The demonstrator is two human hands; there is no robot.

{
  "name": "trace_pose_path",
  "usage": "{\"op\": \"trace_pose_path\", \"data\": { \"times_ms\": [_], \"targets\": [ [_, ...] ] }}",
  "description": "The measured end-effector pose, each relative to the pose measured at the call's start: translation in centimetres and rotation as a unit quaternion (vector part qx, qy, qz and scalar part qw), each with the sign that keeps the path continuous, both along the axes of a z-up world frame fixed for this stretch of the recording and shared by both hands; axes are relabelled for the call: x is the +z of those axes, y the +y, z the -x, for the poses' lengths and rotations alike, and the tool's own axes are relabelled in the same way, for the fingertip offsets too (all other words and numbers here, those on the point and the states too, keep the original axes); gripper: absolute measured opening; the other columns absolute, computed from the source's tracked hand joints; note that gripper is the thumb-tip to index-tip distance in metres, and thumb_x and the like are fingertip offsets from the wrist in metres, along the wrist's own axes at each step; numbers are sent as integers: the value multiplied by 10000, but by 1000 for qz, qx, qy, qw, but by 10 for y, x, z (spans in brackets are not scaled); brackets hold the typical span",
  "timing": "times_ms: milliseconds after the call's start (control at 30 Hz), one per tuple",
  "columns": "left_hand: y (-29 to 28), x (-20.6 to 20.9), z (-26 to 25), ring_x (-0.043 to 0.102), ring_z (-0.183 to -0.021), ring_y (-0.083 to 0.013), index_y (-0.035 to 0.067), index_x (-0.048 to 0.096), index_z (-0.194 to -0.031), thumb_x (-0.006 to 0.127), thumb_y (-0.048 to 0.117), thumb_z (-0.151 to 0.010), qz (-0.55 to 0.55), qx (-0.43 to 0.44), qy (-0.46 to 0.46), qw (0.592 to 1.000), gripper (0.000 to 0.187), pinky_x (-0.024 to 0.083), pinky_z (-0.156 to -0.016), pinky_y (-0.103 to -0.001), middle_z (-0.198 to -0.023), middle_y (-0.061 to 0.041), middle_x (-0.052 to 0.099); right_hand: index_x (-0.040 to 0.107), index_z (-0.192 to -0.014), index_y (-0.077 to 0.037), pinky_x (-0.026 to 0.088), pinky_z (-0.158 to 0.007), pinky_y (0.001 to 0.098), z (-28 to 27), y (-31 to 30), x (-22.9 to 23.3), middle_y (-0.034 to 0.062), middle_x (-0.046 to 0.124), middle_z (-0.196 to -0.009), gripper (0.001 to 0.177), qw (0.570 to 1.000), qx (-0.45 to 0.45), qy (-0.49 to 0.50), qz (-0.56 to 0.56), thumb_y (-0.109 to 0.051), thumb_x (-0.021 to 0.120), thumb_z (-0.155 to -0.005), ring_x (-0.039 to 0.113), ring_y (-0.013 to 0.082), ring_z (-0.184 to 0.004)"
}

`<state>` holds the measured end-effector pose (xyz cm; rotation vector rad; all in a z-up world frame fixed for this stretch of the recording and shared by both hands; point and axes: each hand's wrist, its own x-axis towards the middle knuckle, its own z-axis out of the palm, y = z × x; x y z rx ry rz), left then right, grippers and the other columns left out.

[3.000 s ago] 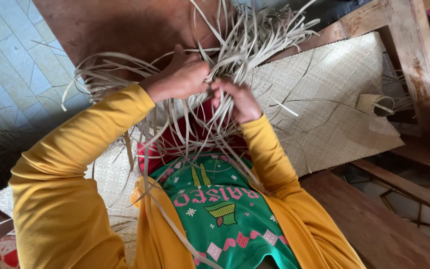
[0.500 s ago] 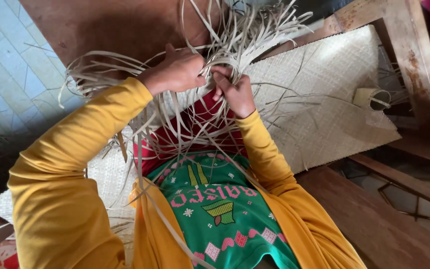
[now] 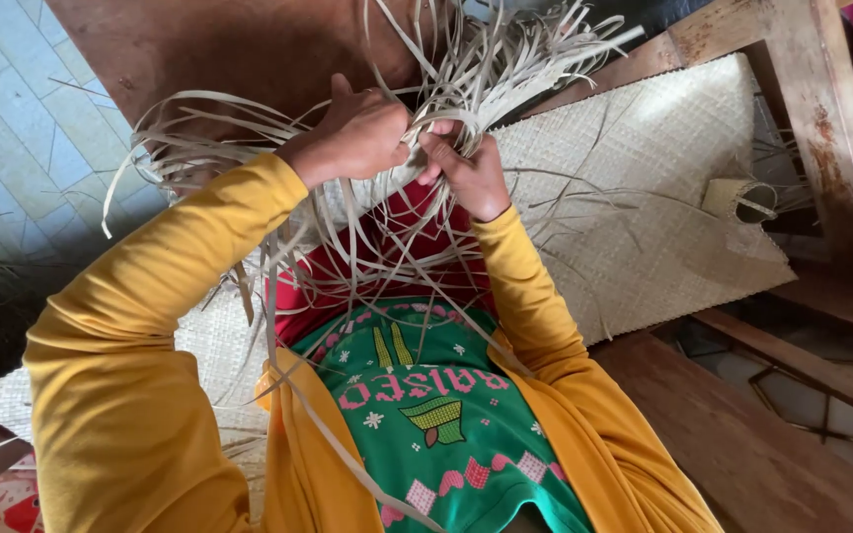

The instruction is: Weaving thin strips of dried plant material together to form a traditional mat

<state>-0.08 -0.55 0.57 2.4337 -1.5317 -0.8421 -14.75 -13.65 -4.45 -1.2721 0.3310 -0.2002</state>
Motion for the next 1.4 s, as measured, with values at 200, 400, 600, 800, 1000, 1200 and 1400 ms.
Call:
{"op": "trace_pose_path", "data": {
  "times_ms": [200,400,600,800,1000,1200,1400],
  "targets": [
    [1,-4,-5,659,-709,-398,-15,620,-719,654,134,-886,18,-1,-13,1000,226,293,-915,-850,-704,-168,661,706,-868,66,521,-431,251,28,2,17,60,591,-557,154,998,-38,39,-41,-52,657,-955,638,197,-436],
    [-9,-10,-3,677,-797,-384,30,716,-837,745,392,-928,-27,58,-1,998,375,236,-1015,-807,-823,-129,718,626,-881,70,598,-497,332,25,37,-33,106,578,-687,65,990,17,53,-126,32,575,-869,552,181,-526],
    [-15,-28,7,663,-650,-305,68,640,-701,728,184,-887,-34,1,-78,996,237,319,-1012,-766,-625,-59,664,695,-982,-55,551,-970,357,38,26,-30,85,725,-985,192,998,-20,-54,-7,55,632,-838,679,217,-950],
    [-10,-10,13,532,-555,-233,121,701,-746,759,181,-937,-41,14,-92,995,210,328,-1019,-580,-530,-19,503,701,-989,-7,458,-1135,559,69,-47,43,127,709,-984,303,934,56,-218,-277,-264,554,-926,680,325,-1022],
    [-2,8,30,549,-1205,-414,-37,612,-1312,624,75,-973,30,118,129,984,357,328,-1069,-652,-1236,-210,675,340,-1502,153,412,-1044,595,83,-55,47,360,692,-924,1270,860,191,-281,-381,-877,399,-760,698,510,-933],
    [-8,-61,7,696,-974,-403,39,734,-982,664,233,-924,12,28,-29,999,214,373,-998,-658,-957,-193,746,335,-1566,62,333,-1206,618,88,-60,64,361,513,-1448,1234,878,255,-312,-257,-882,485,-786,510,455,-1368],
    [-6,-24,11,662,-671,-332,49,696,-781,715,153,-871,20,2,-85,996,139,445,-872,-562,-734,-127,712,-9,-1641,9,291,-1255,542,86,-86,96,200,779,-913,1380,778,355,-414,-312,-885,483,-712,761,220,-711]
  ]
}}
